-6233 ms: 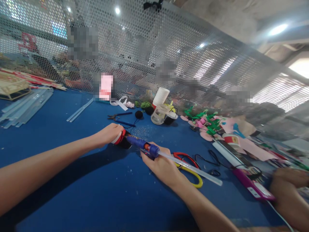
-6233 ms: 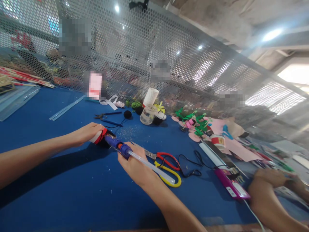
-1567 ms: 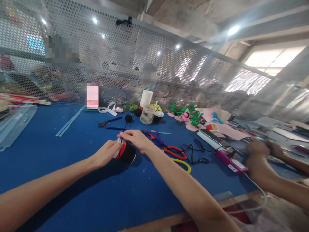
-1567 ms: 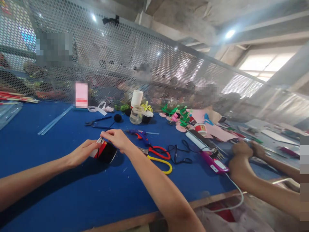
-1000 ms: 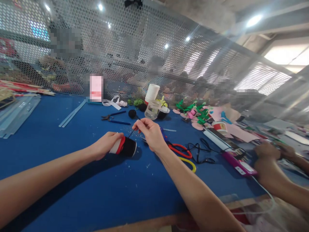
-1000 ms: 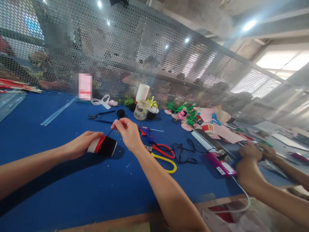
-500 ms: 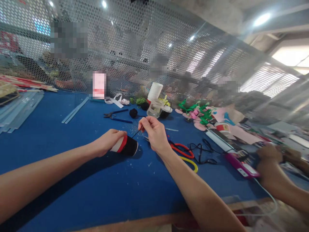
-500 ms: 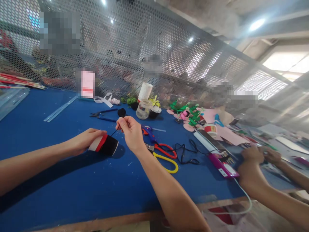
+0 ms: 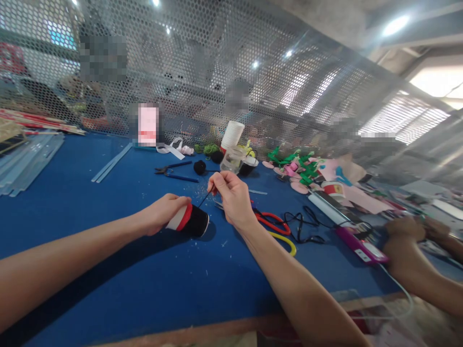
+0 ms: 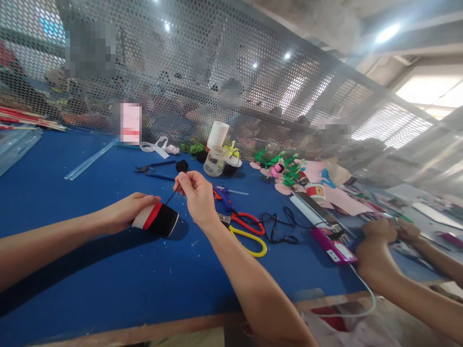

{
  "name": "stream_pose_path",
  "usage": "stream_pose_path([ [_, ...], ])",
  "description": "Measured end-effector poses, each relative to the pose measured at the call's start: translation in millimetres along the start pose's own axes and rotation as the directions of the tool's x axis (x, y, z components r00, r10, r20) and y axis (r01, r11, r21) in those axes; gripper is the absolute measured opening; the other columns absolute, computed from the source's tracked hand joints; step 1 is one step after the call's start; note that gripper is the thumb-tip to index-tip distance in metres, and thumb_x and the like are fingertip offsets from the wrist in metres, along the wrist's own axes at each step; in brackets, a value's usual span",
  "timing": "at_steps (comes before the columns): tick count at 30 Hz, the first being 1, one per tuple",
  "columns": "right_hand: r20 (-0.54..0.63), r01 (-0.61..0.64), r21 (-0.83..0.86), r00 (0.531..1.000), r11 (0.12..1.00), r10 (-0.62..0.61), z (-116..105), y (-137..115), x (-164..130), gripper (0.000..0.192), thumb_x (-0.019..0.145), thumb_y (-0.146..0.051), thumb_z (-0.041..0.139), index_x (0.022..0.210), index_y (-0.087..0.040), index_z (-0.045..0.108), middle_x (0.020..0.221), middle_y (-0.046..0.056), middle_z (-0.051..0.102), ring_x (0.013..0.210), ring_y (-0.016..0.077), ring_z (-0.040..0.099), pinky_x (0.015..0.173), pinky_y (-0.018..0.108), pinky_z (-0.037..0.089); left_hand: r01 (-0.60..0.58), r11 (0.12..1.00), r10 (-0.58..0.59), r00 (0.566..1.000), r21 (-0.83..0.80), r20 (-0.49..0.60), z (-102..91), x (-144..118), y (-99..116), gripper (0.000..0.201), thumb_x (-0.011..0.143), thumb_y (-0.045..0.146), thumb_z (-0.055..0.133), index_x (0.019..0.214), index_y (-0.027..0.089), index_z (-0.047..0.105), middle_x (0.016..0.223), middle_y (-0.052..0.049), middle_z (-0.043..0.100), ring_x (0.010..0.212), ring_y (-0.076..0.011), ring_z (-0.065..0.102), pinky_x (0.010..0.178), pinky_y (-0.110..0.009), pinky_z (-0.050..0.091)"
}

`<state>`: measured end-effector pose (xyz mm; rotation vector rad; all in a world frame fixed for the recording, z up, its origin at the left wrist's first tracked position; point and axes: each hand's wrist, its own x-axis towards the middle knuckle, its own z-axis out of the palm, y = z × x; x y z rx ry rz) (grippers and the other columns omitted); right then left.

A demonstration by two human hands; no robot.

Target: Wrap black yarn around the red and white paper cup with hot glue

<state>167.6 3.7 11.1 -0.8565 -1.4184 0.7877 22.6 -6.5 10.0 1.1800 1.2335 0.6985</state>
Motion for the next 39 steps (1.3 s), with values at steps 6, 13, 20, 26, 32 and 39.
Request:
stream_pose_path([
  [6, -0.001, -0.035, -0.074, 0.999, 0.997, 0.035, 0.2, 0.7, 2.3, 0.018, 0.075, -0.029, 0.048, 0.063, -0.016, 0.051, 0.055, -0.002, 0.053, 0.05, 0.0075, 0.048, 0.05, 0.021, 0.039, -0.095, 0.987, 0.091, 0.995, 0.129, 0.039, 5.0, -7.9, -2.1, 0.028, 0.066, 0.041, 0.046, 0.055, 0.015, 0.046, 0.044, 0.005, 0.039, 0.04, -0.008, 0.034, 0.039, -0.02, 0.023],
  [13, 0.039, -0.097, -0.108, 0.994, 0.989, 0.102, -0.1, 3.1, 3.9, 0.019, 0.074, -0.028, 0.048, 0.06, -0.015, 0.051, 0.052, -0.002, 0.053, 0.048, 0.0073, 0.048, 0.051, 0.02, 0.039, -0.204, 0.968, 0.187, 0.975, 0.145, 0.122, 5.5, -13.2, -1.7, 0.03, 0.069, 0.042, 0.041, 0.055, 0.015, 0.045, 0.047, 0.005, 0.038, 0.043, -0.0084, 0.034, 0.043, -0.02, 0.025],
  [20, 0.031, -0.124, -0.092, 0.991, 0.988, 0.128, 0.6, 1.6, 4.8, 0.018, 0.074, -0.027, 0.048, 0.06, -0.015, 0.051, 0.051, -0.002, 0.052, 0.047, 0.007, 0.048, 0.049, 0.02, 0.038, -0.226, 0.958, 0.204, 0.97, 0.177, 0.132, 2.8, -14.8, -0.4, 0.031, 0.071, 0.043, 0.04, 0.058, 0.015, 0.045, 0.049, 0.006, 0.037, 0.045, -0.0082, 0.033, 0.045, -0.02, 0.025],
  [26, 0.016, -0.097, -0.028, 0.995, 0.995, 0.097, 0.8, -1.3, 4.2, 0.018, 0.074, -0.028, 0.048, 0.062, -0.015, 0.051, 0.053, -0.002, 0.052, 0.048, 0.0066, 0.049, 0.05, 0.019, 0.039, -0.228, 0.943, 0.207, 0.972, 0.244, 0.108, 1.3, -12.6, 0.7, 0.03, 0.072, 0.041, 0.038, 0.057, 0.015, 0.045, 0.048, 0.006, 0.036, 0.045, -0.0079, 0.031, 0.043, -0.02, 0.023],
  [32, 0.014, -0.117, -0.051, 0.993, 0.992, 0.118, 1.2, -0.5, 4.1, 0.019, 0.074, -0.028, 0.048, 0.06, -0.016, 0.051, 0.052, -0.003, 0.052, 0.048, 0.0069, 0.048, 0.048, 0.02, 0.038, -0.236, 0.946, 0.221, 0.971, 0.222, 0.09, 1.5, -15.1, 1.2, 0.03, 0.07, 0.04, 0.04, 0.054, 0.016, 0.045, 0.046, 0.006, 0.037, 0.043, -0.0081, 0.032, 0.042, -0.02, 0.023],
  [39, 0.049, -0.188, -0.157, 0.979, 0.969, 0.198, 1.5, 2.7, 3.7, 0.019, 0.073, -0.027, 0.048, 0.059, -0.016, 0.05, 0.049, -0.003, 0.052, 0.046, 0.0072, 0.048, 0.047, 0.02, 0.038, -0.303, 0.937, 0.275, 0.947, 0.174, 0.168, -0.1, -16.6, -1.1, 0.03, 0.072, 0.04, 0.04, 0.056, 0.015, 0.048, 0.049, 0.005, 0.04, 0.046, -0.0084, 0.034, 0.046, -0.02, 0.027],
])
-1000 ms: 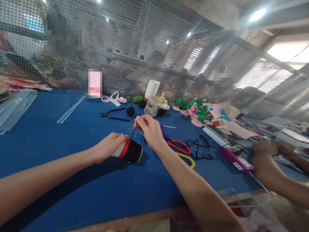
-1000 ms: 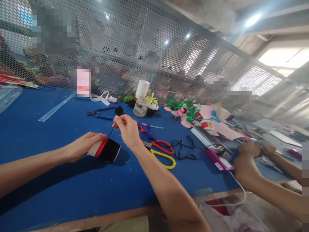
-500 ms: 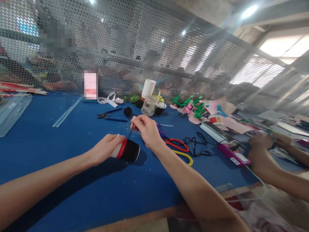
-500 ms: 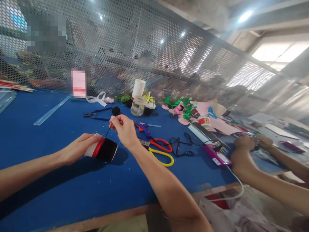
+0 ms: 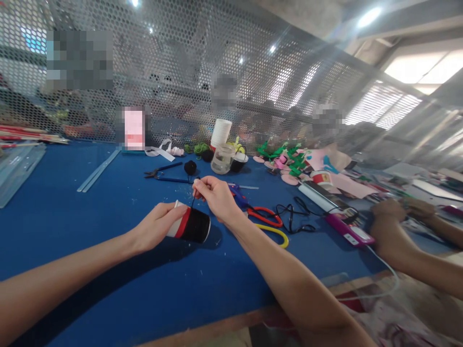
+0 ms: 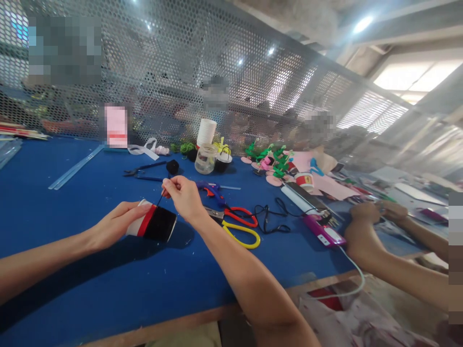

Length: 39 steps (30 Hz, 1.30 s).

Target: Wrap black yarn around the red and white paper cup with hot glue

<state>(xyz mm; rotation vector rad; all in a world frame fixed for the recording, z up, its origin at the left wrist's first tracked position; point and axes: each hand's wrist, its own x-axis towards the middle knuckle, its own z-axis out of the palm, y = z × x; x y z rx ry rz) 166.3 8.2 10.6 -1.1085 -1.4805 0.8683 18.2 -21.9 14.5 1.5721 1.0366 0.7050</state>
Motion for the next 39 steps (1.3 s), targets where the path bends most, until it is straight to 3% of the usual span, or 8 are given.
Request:
stream_pose_path([
  [15, 0.104, -0.077, -0.098, 0.991, 0.992, 0.088, 1.8, -0.9, -1.2, 0.018, 0.072, -0.023, 0.049, 0.056, -0.015, 0.05, 0.049, -0.002, 0.054, 0.046, 0.0074, 0.05, 0.048, 0.02, 0.038, -0.04, 0.999, 0.04, 0.999, 0.0, 0.002, 0.8, -2.7, 1.2, 0.029, 0.072, 0.037, 0.04, 0.053, 0.015, 0.044, 0.049, 0.005, 0.037, 0.046, -0.0072, 0.028, 0.043, -0.018, 0.023],
  [20, 0.129, -0.068, -0.175, 0.987, 0.982, 0.091, 1.2, -2.8, -1.9, 0.021, 0.072, -0.022, 0.049, 0.052, -0.015, 0.05, 0.049, -0.002, 0.054, 0.045, 0.0071, 0.048, 0.049, 0.02, 0.038, -0.03, 1.0, 0.03, 0.999, 0.001, -0.018, 0.5, -2.7, -0.2, 0.031, 0.07, 0.04, 0.041, 0.052, 0.015, 0.044, 0.048, 0.005, 0.038, 0.046, -0.0078, 0.029, 0.043, -0.019, 0.023],
  [25, 0.175, -0.072, -0.149, 0.98, 0.986, 0.098, 0.7, -0.4, -1.4, 0.019, 0.071, -0.022, 0.049, 0.053, -0.015, 0.05, 0.05, -0.002, 0.053, 0.048, 0.0079, 0.05, 0.053, 0.022, 0.039, -0.033, 0.999, 0.033, 0.999, 0.0, -0.012, -0.5, -3.0, -2.8, 0.03, 0.07, 0.04, 0.042, 0.054, 0.015, 0.047, 0.049, 0.004, 0.04, 0.046, -0.0081, 0.03, 0.044, -0.019, 0.024],
  [31, 0.232, -0.043, -0.249, 0.967, 0.968, 0.103, -0.7, -1.9, -2.2, 0.02, 0.07, -0.024, 0.05, 0.052, -0.015, 0.051, 0.049, -0.003, 0.051, 0.046, 0.0069, 0.044, 0.048, 0.02, 0.033, -0.047, 0.999, 0.047, 0.999, -0.019, 0.005, -2.1, -3.2, -3.0, 0.03, 0.071, 0.039, 0.042, 0.054, 0.015, 0.047, 0.049, 0.004, 0.041, 0.047, -0.0079, 0.031, 0.045, -0.019, 0.025],
  [37, 0.25, 0.012, -0.347, 0.965, 0.938, 0.08, -3.2, 6.6, 0.4, 0.022, 0.068, -0.03, 0.054, 0.051, -0.016, 0.054, 0.043, -0.004, 0.048, 0.044, 0.0079, 0.043, 0.045, 0.021, 0.031, 0.015, 0.992, -0.019, 0.999, -0.122, -0.027, 1.7, -3.3, -0.8, 0.027, 0.068, 0.037, 0.045, 0.052, 0.015, 0.049, 0.046, 0.005, 0.043, 0.043, -0.0074, 0.033, 0.042, -0.019, 0.026],
  [39, 0.198, 0.007, -0.404, 0.977, 0.915, 0.08, -6.8, 11.4, 4.2, 0.025, 0.069, -0.032, 0.052, 0.051, -0.016, 0.055, 0.045, -0.002, 0.052, 0.045, 0.0092, 0.046, 0.047, 0.022, 0.033, 0.032, 0.976, -0.051, 0.995, -0.217, -0.081, 2.8, -0.1, 0.2, 0.026, 0.067, 0.036, 0.046, 0.052, 0.015, 0.049, 0.044, 0.005, 0.043, 0.041, -0.0071, 0.034, 0.04, -0.019, 0.025],
])
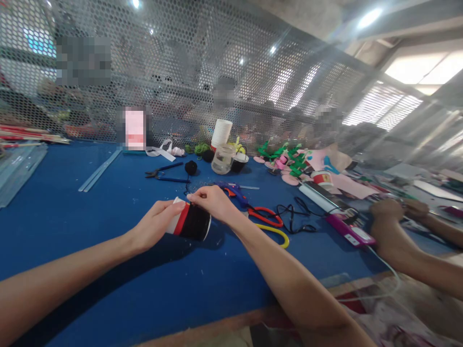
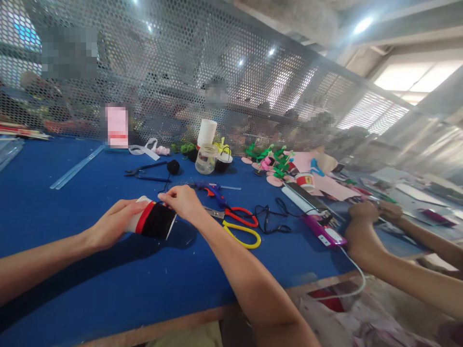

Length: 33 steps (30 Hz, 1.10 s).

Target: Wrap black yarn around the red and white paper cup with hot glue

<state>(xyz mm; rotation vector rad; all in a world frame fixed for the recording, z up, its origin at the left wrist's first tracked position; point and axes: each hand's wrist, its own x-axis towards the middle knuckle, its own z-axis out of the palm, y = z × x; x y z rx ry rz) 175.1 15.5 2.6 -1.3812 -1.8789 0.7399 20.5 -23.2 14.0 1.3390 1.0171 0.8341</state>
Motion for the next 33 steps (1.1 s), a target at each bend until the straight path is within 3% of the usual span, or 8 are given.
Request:
stream_pose_path([
  [2, -0.124, 0.017, -0.038, 0.992, 0.999, -0.021, -4.0, 2.5, 1.7, 0.027, 0.072, -0.035, 0.048, 0.054, -0.016, 0.057, 0.051, 0.001, 0.057, 0.048, 0.0109, 0.05, 0.05, 0.024, 0.037, 0.019, 0.99, -0.034, 0.994, -0.141, -0.102, 0.5, 5.1, 2.0, 0.022, 0.067, 0.033, 0.048, 0.053, 0.016, 0.048, 0.044, 0.005, 0.042, 0.039, -0.007, 0.036, 0.039, -0.018, 0.027],
  [5, -0.242, 0.132, -0.006, 0.962, 0.991, -0.129, -9.9, -4.7, -3.0, 0.025, 0.074, -0.036, 0.046, 0.071, -0.015, 0.059, 0.067, 0.005, 0.062, 0.061, 0.0139, 0.056, 0.058, 0.027, 0.043, 0.115, 0.925, -0.208, 0.951, -0.362, -0.229, -1.6, 13.0, 6.3, 0.015, 0.065, 0.027, 0.049, 0.056, 0.016, 0.046, 0.043, 0.005, 0.042, 0.037, -0.0078, 0.041, 0.038, -0.019, 0.032],
  [8, -0.146, 0.168, -0.004, 0.975, 0.986, -0.166, -9.1, -19.3, -14.5, 0.033, 0.069, -0.036, 0.052, 0.092, -0.013, 0.056, 0.09, 0.011, 0.061, 0.08, 0.0182, 0.057, 0.069, 0.031, 0.045, 0.159, 0.862, -0.279, 0.941, -0.481, -0.19, -4.9, 16.7, 9.5, 0.015, 0.069, 0.025, 0.045, 0.058, 0.015, 0.047, 0.043, 0.003, 0.046, 0.038, -0.0095, 0.046, 0.041, -0.02, 0.038],
  [13, -0.037, 0.19, -0.215, 0.979, 0.958, -0.202, 4.5, -30.8, -25.3, 0.055, 0.063, -0.03, 0.058, 0.113, -0.009, 0.045, 0.116, 0.018, 0.047, 0.107, 0.0266, 0.043, 0.087, 0.042, 0.035, 0.126, 0.842, -0.281, 0.933, -0.524, -0.227, -6.3, 15.4, 9.0, 0.015, 0.071, 0.024, 0.043, 0.06, 0.014, 0.048, 0.045, 0.002, 0.049, 0.039, -0.0097, 0.048, 0.039, -0.02, 0.04],
  [16, -0.046, 0.195, -0.259, 0.976, 0.946, -0.214, 10.2, -29.0, -24.5, 0.056, 0.063, -0.028, 0.056, 0.113, -0.006, 0.045, 0.114, 0.019, 0.048, 0.106, 0.0267, 0.044, 0.088, 0.04, 0.035, 0.131, 0.842, -0.288, 0.929, -0.524, -0.231, -6.1, 15.5, 7.4, 0.014, 0.071, 0.024, 0.044, 0.061, 0.014, 0.048, 0.046, 0.002, 0.05, 0.04, -0.0099, 0.048, 0.04, -0.02, 0.04],
  [25, -0.123, 0.196, -0.301, 0.962, 0.933, -0.242, 14.7, -28.0, -24.8, 0.044, 0.062, -0.026, 0.054, 0.103, -0.009, 0.052, 0.096, 0.013, 0.059, 0.085, 0.0221, 0.055, 0.072, 0.034, 0.044, 0.11, 0.841, -0.284, 0.923, -0.53, -0.26, -4.8, 16.6, 5.3, 0.013, 0.069, 0.021, 0.044, 0.06, 0.013, 0.049, 0.046, 0.001, 0.051, 0.039, -0.0109, 0.049, 0.04, -0.021, 0.041],
  [33, -0.147, 0.162, -0.314, 0.965, 0.935, -0.217, 18.6, -25.4, -23.8, 0.048, 0.061, -0.026, 0.054, 0.104, -0.007, 0.052, 0.094, 0.013, 0.06, 0.084, 0.0218, 0.056, 0.071, 0.033, 0.045, 0.099, 0.843, -0.282, 0.918, -0.528, -0.279, -3.8, 16.9, 4.0, 0.015, 0.07, 0.02, 0.043, 0.058, 0.013, 0.049, 0.044, 0.001, 0.051, 0.038, -0.0107, 0.049, 0.038, -0.021, 0.041],
])
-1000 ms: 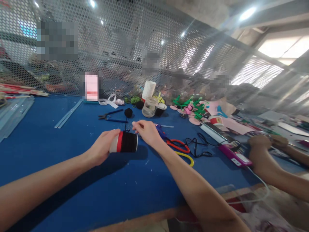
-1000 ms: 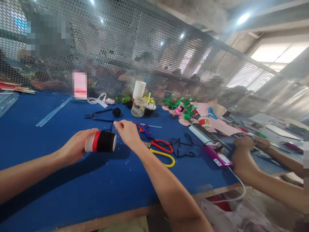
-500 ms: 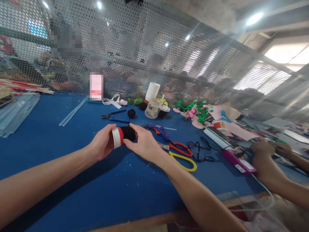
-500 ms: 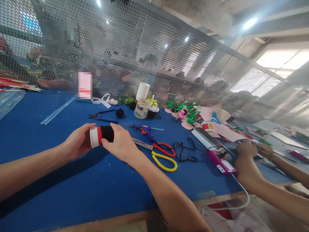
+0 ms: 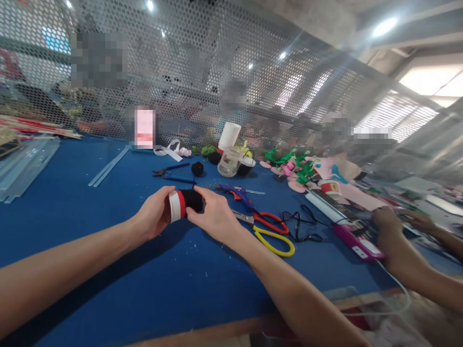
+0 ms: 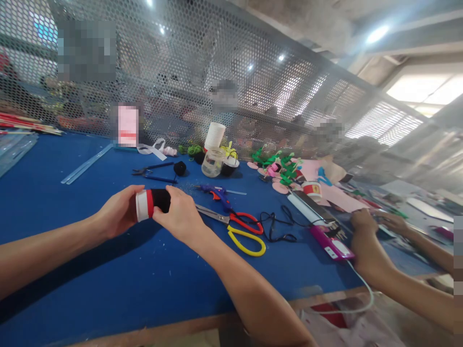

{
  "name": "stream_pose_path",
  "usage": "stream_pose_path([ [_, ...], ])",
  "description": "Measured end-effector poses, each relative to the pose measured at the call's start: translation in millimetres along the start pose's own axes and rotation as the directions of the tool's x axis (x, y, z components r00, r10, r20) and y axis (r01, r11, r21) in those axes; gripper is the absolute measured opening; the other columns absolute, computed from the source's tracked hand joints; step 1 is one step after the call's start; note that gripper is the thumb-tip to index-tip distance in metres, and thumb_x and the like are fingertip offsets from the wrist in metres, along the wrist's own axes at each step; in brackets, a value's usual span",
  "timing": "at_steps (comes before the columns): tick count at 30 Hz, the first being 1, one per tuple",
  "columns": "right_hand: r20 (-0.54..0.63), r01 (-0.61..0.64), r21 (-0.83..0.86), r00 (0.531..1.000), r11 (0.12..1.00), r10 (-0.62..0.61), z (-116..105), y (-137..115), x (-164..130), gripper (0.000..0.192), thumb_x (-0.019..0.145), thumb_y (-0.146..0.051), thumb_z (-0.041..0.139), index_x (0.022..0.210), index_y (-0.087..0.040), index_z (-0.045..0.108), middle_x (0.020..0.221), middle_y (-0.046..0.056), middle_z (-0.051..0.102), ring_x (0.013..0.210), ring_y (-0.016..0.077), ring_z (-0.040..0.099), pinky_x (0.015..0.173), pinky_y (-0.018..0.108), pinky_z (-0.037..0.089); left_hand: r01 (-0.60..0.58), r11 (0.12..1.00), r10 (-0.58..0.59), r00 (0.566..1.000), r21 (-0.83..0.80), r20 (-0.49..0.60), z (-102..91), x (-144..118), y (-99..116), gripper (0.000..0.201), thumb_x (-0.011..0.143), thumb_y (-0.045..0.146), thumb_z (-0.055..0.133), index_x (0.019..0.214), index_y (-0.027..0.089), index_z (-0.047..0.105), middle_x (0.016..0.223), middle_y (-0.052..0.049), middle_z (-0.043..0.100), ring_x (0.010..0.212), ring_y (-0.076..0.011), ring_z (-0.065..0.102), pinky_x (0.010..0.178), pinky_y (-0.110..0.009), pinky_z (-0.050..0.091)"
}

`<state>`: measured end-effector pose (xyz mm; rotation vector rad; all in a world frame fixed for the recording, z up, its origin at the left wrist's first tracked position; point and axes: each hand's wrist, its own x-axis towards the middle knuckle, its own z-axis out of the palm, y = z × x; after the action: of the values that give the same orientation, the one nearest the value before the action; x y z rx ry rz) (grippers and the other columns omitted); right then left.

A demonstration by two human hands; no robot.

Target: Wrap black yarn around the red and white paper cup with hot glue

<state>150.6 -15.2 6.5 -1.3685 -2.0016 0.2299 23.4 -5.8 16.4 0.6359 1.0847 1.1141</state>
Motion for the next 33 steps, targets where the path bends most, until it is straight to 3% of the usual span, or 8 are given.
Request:
stream_pose_path([
  [9, 0.064, -0.032, 0.163, 0.998, 0.986, 0.022, -4.8, 5.6, 2.1, 0.045, 0.065, -0.026, 0.052, 0.107, -0.01, 0.049, 0.104, 0.012, 0.056, 0.088, 0.0197, 0.055, 0.072, 0.031, 0.046, 0.043, 0.998, -0.044, 0.998, 0.036, 0.034, -2.6, 3.0, 3.8, 0.017, 0.071, 0.023, 0.041, 0.061, 0.013, 0.05, 0.046, -0.001, 0.053, 0.039, -0.0119, 0.051, 0.04, -0.022, 0.04],
  [13, 0.012, -0.091, 0.322, 0.996, 0.942, 0.092, -10.1, 15.0, 8.5, 0.025, 0.069, -0.025, 0.049, 0.091, -0.012, 0.053, 0.09, 0.009, 0.061, 0.075, 0.0154, 0.058, 0.066, 0.029, 0.047, 0.048, 0.997, -0.052, 0.996, 0.057, 0.072, -4.3, 5.3, 4.0, 0.018, 0.069, 0.023, 0.041, 0.056, 0.014, 0.047, 0.042, 0.001, 0.048, 0.037, -0.0109, 0.047, 0.039, -0.021, 0.037],
  [17, -0.061, -0.177, 0.467, 0.971, 0.866, 0.231, -18.5, 21.8, 15.8, 0.012, 0.07, -0.026, 0.049, 0.069, -0.014, 0.049, 0.061, 0.002, 0.058, 0.055, 0.0118, 0.058, 0.051, 0.023, 0.046, -0.099, 0.983, 0.071, 0.981, 0.155, 0.178, -9.6, 8.7, -1.7, 0.015, 0.066, 0.022, 0.044, 0.054, 0.014, 0.047, 0.042, 0.004, 0.045, 0.039, -0.0089, 0.041, 0.039, -0.019, 0.032],
  [20, -0.026, -0.227, 0.538, 0.958, 0.812, 0.285, -24.7, 22.4, 19.4, 0.016, 0.07, -0.03, 0.05, 0.067, -0.015, 0.048, 0.052, -0.001, 0.055, 0.044, 0.0093, 0.054, 0.04, 0.019, 0.041, -0.265, 0.92, 0.167, 0.931, 0.289, 0.323, -15.6, 12.6, -5.0, 0.016, 0.065, 0.024, 0.045, 0.056, 0.013, 0.052, 0.047, 0.003, 0.047, 0.044, -0.0093, 0.042, 0.043, -0.02, 0.031],
  [24, 0.027, -0.245, 0.506, 0.963, 0.827, 0.268, -27.3, 25.6, 21.7, 0.032, 0.076, -0.042, 0.039, 0.063, -0.014, 0.049, 0.044, -0.001, 0.052, 0.039, 0.0092, 0.05, 0.04, 0.02, 0.039, -0.347, 0.836, 0.183, 0.907, 0.425, 0.38, -21.2, 14.9, -5.0, 0.021, 0.066, 0.027, 0.042, 0.052, 0.014, 0.05, 0.046, 0.004, 0.045, 0.044, -0.0087, 0.038, 0.045, -0.02, 0.028],
  [26, 0.071, -0.257, 0.438, 0.965, 0.862, 0.252, -26.0, 28.7, 20.5, 0.041, 0.077, -0.048, 0.036, 0.066, -0.013, 0.054, 0.052, 0.003, 0.058, 0.048, 0.0114, 0.054, 0.047, 0.023, 0.042, -0.366, 0.807, 0.165, 0.893, 0.464, 0.418, -22.0, 12.9, -3.8, 0.021, 0.067, 0.029, 0.042, 0.052, 0.015, 0.048, 0.046, 0.005, 0.044, 0.044, -0.0083, 0.036, 0.045, -0.02, 0.027],
  [29, 0.225, -0.292, 0.407, 0.95, 0.866, 0.215, -21.6, 32.2, 14.1, 0.048, 0.075, -0.053, 0.035, 0.077, -0.011, 0.059, 0.077, 0.009, 0.063, 0.071, 0.0159, 0.057, 0.061, 0.027, 0.044, -0.413, 0.757, 0.143, 0.861, 0.506, 0.488, -22.2, 7.3, -2.0, 0.022, 0.068, 0.03, 0.042, 0.056, 0.014, 0.05, 0.048, 0.005, 0.045, 0.046, -0.0087, 0.036, 0.047, -0.02, 0.027],
  [33, 0.493, -0.385, 0.477, 0.861, 0.79, 0.122, -17.6, 32.3, 2.6, 0.055, 0.077, -0.055, 0.027, 0.089, -0.012, 0.059, 0.084, 0.008, 0.062, 0.076, 0.0155, 0.056, 0.068, 0.03, 0.044, -0.458, 0.725, 0.124, 0.822, 0.514, 0.556, -23.7, 4.7, -1.7, 0.021, 0.068, 0.031, 0.042, 0.062, 0.014, 0.054, 0.056, 0.004, 0.052, 0.053, -0.0099, 0.041, 0.054, -0.021, 0.031],
])
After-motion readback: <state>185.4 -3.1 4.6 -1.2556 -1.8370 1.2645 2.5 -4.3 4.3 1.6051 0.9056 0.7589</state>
